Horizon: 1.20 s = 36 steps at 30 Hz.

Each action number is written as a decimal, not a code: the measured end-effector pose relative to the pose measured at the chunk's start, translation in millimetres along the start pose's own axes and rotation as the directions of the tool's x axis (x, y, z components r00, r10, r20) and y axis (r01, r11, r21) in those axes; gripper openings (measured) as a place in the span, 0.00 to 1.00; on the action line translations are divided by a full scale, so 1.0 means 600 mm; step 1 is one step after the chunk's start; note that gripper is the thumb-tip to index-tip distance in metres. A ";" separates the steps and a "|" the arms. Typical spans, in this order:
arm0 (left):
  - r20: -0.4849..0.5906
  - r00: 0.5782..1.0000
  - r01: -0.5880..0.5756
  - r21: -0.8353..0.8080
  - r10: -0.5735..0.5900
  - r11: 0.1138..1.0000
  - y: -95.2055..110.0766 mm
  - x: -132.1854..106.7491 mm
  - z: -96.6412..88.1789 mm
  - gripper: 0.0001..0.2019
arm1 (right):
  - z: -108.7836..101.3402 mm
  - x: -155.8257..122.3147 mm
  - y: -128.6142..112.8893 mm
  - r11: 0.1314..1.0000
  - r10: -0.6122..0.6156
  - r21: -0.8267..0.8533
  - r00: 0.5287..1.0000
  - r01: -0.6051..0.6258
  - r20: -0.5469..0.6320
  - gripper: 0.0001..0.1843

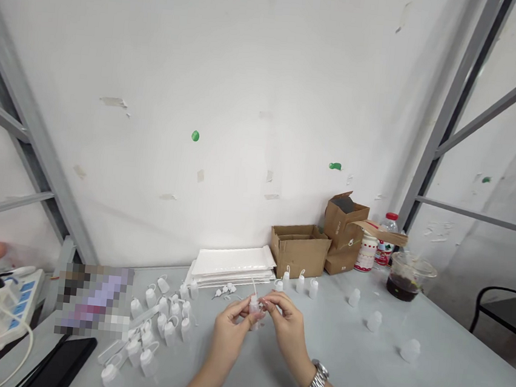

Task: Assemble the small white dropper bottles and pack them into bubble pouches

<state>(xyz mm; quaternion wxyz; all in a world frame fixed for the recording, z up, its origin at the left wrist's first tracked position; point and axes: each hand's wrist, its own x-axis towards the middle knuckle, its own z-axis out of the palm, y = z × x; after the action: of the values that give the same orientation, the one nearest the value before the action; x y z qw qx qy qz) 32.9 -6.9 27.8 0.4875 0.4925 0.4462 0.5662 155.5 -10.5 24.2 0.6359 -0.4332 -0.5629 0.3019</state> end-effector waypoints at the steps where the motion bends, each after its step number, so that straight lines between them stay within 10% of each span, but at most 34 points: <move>1: -0.002 1.000 0.000 -0.008 0.000 1.000 -0.002 0.000 0.000 0.19 | 0.000 0.000 0.001 1.000 0.007 0.004 1.000 -0.007 -0.003 0.10; 13: 0.019 1.000 0.019 -0.186 -0.015 0.982 0.011 0.013 -0.019 0.21 | 0.005 0.006 -0.001 0.947 0.182 0.258 0.981 -0.194 0.072 0.18; 20: 0.205 0.978 0.098 -0.250 -0.047 0.963 0.018 0.017 -0.023 0.22 | 0.017 0.000 -0.022 0.842 0.187 0.385 0.875 -0.377 0.448 0.24; 31: 0.166 0.984 0.102 -0.237 -0.063 0.966 0.019 0.019 -0.023 0.19 | 0.016 0.004 0.004 0.890 0.273 0.321 0.942 -0.324 0.196 0.15; 36: -0.212 0.977 0.002 -0.139 -0.031 0.990 -0.011 0.038 -0.041 0.20 | 0.001 0.013 0.020 0.874 0.362 0.337 0.932 -0.352 0.035 0.16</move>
<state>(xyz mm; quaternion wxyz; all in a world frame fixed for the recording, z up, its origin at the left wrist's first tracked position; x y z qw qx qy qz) 8.0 16.2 21.2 0.4743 0.3902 0.4599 0.6413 157.8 1.4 17.0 0.6420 -0.4185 -0.4041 0.4994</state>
